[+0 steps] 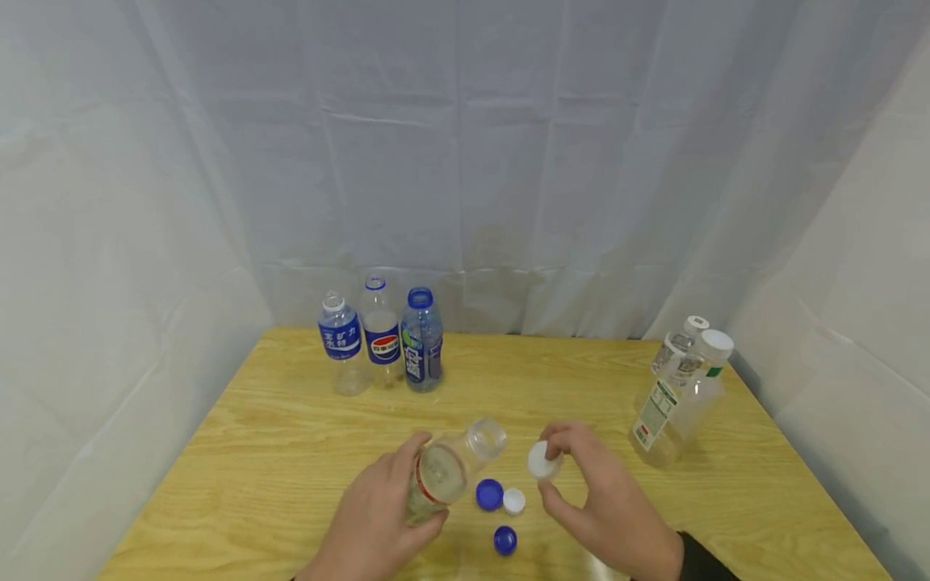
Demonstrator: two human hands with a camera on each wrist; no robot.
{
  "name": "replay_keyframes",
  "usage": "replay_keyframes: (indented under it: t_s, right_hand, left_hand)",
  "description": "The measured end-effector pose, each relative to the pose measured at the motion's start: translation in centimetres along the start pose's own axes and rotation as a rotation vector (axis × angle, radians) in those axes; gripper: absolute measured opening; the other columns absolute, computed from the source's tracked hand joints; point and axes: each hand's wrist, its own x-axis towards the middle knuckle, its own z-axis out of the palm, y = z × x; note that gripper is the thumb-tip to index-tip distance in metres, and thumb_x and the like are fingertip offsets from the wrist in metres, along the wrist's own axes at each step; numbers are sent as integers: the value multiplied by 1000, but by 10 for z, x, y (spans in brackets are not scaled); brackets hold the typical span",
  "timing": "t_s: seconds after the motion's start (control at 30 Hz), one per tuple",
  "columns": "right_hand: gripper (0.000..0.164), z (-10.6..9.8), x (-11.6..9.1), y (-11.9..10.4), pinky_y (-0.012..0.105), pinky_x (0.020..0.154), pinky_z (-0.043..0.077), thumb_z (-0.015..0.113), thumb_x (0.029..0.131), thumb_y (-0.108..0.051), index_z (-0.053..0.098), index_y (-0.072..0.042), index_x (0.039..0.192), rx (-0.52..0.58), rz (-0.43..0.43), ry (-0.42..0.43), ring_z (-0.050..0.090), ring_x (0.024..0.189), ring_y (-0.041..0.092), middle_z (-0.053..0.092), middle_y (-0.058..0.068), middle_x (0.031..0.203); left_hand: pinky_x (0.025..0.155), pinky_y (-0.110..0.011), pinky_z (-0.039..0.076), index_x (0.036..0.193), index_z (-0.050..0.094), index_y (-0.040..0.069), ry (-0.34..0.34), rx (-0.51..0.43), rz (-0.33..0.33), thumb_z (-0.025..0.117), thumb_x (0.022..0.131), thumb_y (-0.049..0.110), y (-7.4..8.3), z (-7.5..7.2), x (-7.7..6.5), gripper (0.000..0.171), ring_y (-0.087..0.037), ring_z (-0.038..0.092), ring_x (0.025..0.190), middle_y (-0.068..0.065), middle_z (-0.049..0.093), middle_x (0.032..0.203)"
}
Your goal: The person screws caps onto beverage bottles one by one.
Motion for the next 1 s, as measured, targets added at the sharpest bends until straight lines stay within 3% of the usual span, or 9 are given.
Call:
replay_keyframes:
  t_s: [0.13,0.33,0.53,0.67,0.83,1.0]
  right_hand:
    - [43,-2,2,-3,30,89,57,81,78,-2,50,-18,104,14,-19,55,61,109,11,58,-10,122]
    - [37,-3,3,-8,20,95,50,82,83,-10,51,-22,101,40,5,84,58,112,9,59,-9,122]
    - [29,0,5,-10,14,96,44,80,86,-11,56,-19,100,81,-94,129,55,110,13,60,-4,119]
    - [30,3,6,-11,16,94,47,79,87,-12,60,-18,109,92,-128,119,57,109,12,60,-4,120]
    - [45,3,3,-13,17,90,51,78,89,-16,59,-22,129,95,-69,50,58,107,8,59,-6,125]
    - [50,1,2,-14,20,87,53,77,90,-18,57,-24,136,77,-65,2,58,108,7,57,-7,128]
  left_hand:
    - [79,-38,56,143,49,14,8,6,28,91,64,37,1,3,-1,92,-15,65,92,-1,69,104]
    - [75,-34,56,142,49,16,17,18,93,91,62,38,1,7,-3,92,-12,64,88,2,69,98]
    - [76,-34,56,142,48,15,-4,13,137,91,63,38,3,8,-3,93,-11,64,89,2,68,101]
    - [77,-35,56,140,51,14,-10,17,153,90,63,39,4,8,-4,90,-11,64,90,2,68,103]
    - [77,-34,56,137,54,18,-53,7,151,90,65,38,5,7,-4,82,-9,63,93,5,68,107]
    - [78,-33,56,139,52,25,-92,0,160,88,69,41,6,5,-4,81,-8,63,95,8,68,111]
